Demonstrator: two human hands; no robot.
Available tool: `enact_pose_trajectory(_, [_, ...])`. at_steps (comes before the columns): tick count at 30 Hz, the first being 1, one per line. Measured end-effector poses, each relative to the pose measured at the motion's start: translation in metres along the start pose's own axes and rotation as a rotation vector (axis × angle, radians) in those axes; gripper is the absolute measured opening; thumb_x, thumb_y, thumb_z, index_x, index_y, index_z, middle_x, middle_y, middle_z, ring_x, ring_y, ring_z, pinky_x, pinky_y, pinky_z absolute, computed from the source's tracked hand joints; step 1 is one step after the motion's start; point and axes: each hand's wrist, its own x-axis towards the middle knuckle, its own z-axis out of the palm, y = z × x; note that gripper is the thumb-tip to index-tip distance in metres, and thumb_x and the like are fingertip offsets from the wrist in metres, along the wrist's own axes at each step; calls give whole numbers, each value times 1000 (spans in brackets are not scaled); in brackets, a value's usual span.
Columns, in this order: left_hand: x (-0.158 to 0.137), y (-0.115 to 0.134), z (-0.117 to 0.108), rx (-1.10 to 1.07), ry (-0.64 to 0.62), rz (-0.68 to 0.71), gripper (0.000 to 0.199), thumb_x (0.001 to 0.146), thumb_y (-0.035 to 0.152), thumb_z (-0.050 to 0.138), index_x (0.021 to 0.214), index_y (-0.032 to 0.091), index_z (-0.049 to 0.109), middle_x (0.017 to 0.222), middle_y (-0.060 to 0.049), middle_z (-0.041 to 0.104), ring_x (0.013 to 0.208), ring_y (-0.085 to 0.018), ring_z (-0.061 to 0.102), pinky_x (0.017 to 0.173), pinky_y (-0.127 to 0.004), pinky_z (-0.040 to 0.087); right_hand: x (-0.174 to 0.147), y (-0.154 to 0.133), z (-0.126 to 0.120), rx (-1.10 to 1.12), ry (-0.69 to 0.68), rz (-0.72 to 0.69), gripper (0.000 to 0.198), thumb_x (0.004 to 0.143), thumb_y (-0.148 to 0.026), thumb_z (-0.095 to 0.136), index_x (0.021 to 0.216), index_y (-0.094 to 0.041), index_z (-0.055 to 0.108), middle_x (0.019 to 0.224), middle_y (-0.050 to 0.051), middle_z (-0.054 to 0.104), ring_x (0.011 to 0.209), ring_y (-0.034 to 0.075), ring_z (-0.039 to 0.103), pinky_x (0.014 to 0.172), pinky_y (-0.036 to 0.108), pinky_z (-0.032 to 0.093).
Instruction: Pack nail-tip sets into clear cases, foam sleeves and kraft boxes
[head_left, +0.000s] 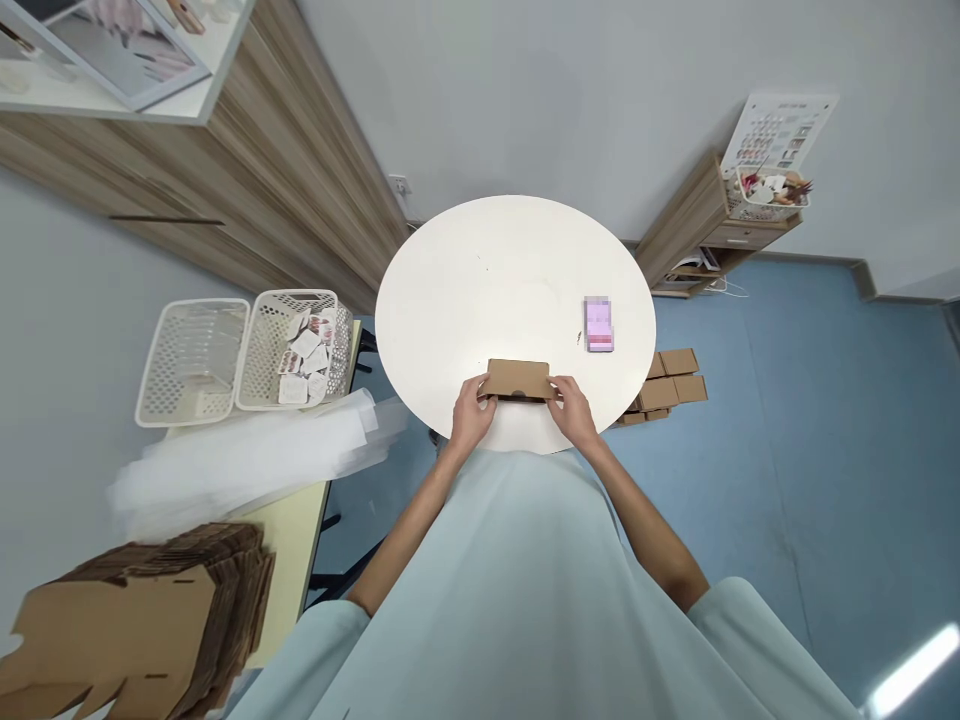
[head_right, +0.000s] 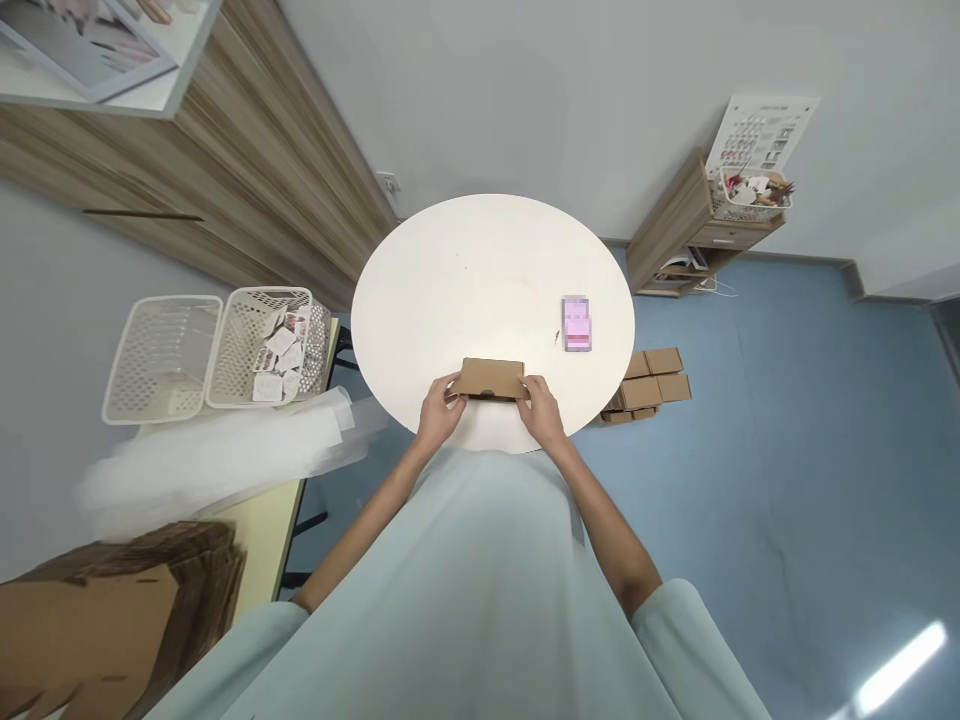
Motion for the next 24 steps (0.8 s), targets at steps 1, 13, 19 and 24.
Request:
enact_pose_trajectory(1, [-6,-4,1,29,-20,-12,52,92,14,57,143,22,59,145,-12,61,132,-23,63,111,-39,57,-6,2,4,-30,-22,15,52,97,-15,49,147,-24,56,140,12,59,113,23,69,101,39,59])
enact_pose_trajectory(13, [-27,-21,-9,315,-80,84,53,101,18,50,153,23,54,156,-10,61,143,-27,59,120,-44,45,-31,-6,11,-249,-94,161,51,103,-20,53,154,-21,51,140,13,70,124,29,70,104,42,55])
enact_pose_trajectory(19, [-31,-15,-8,448,-220,-75,48,99,16,47,141,28,67,104,-7,81,98,-31,76,91,-38,55,-34,-7,18,-188,-164,273,37,103,-15,53,139,-21,61,125,10,78,116,26,75,97,36,56])
enact_pose_trajectory(24, [-36,-14,-2,385,-206,-159,49,92,14,52,135,28,70,101,-6,81,94,-29,76,86,-34,53,-37,4,25,-114,-181,328,34,100,-16,62,133,-21,62,127,10,78,118,24,75,93,32,57])
